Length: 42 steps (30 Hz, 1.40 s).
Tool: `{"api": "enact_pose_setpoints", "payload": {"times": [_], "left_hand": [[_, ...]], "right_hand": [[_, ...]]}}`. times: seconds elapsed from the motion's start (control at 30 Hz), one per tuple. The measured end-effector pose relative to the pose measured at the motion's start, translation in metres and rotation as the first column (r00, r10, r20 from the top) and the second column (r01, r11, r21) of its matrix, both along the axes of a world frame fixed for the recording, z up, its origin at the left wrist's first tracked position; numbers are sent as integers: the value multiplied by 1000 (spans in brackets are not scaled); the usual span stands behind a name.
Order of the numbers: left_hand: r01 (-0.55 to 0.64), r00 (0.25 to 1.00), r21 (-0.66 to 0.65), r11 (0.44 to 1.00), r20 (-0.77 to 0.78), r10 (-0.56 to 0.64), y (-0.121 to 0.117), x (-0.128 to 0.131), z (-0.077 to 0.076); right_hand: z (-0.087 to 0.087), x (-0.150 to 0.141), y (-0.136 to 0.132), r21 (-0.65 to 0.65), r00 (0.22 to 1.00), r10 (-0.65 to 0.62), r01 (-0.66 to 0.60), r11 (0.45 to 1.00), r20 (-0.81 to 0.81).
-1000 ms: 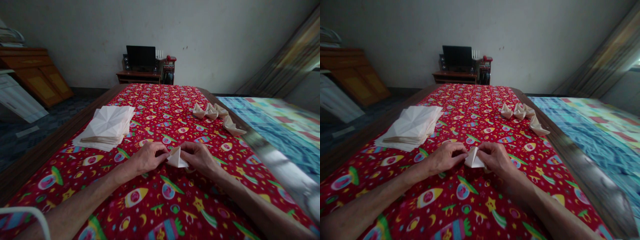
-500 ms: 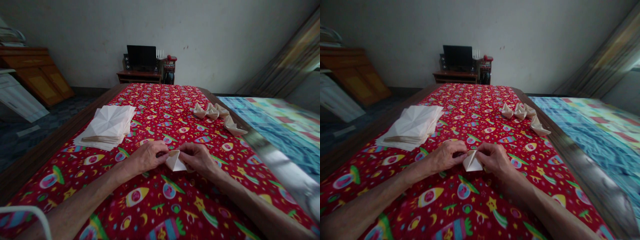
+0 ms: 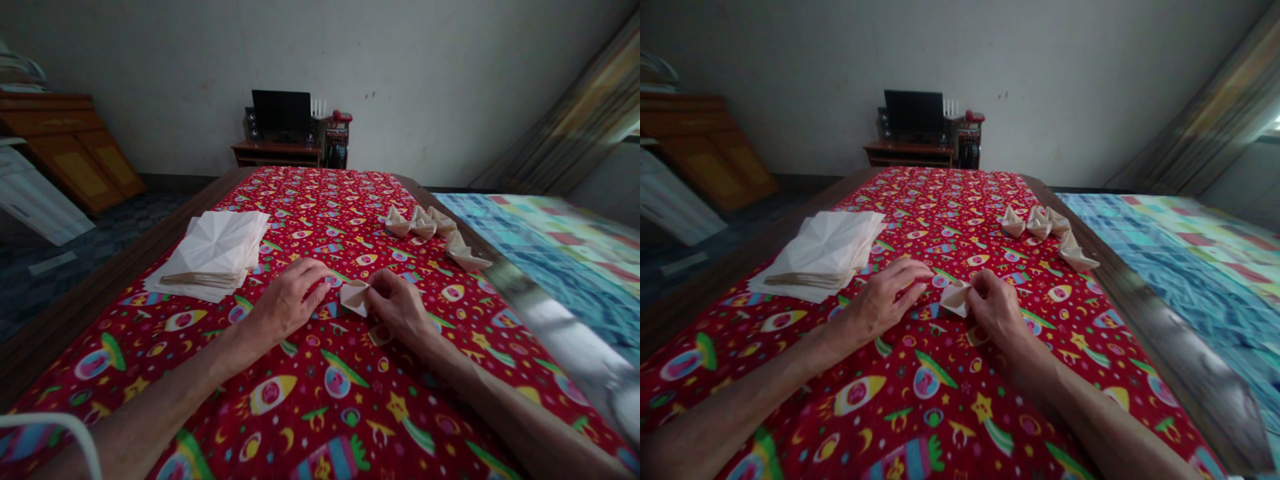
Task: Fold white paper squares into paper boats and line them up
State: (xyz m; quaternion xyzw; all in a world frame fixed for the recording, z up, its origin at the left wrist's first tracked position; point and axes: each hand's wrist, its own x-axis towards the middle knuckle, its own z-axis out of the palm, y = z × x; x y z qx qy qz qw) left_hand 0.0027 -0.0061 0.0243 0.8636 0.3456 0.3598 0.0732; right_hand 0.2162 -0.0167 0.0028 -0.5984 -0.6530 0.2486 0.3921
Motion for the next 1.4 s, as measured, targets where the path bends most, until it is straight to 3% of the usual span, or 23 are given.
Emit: {"api": "enact_pose_setpoints", "payload": {"times": [0.1,0.2,0.33,0.43,0.6,0.8,0.97,1.2,1.4], "left_hand": [[-39,998,-13,999,-51,38,-10,11,-6],[-70,994,-22,997,-88,68,-13,18,-14],[-8,990,10,1000,-138,9,-12,20,-20],[74,980,61,995,-187,-61,-12,19,-22],[154,957,92,984,-263,-125,-12,18,-26],[188,922,58,980,-356,-155,-17,12,-28],[136,886,-27,990,-443,-134,-26,9,-25],[40,845,-77,996,-529,-75,-31,17,-23],[47,827,-91,995,-555,-89,-28,16,-20]], "right_hand": [[-3,-1,-4,128,987,10,-31,991,158],[-5,0,-9,171,963,39,-87,981,268],[-7,6,-14,270,899,127,-257,928,420],[-6,10,-17,238,816,182,-362,901,549],[-1,12,-24,165,639,172,-433,886,750],[10,13,-34,53,551,258,-486,873,794],[6,18,-33,77,544,255,-514,854,799],[-8,21,-11,115,448,171,-542,832,877],[-8,26,-12,121,435,163,-555,823,885]]}}
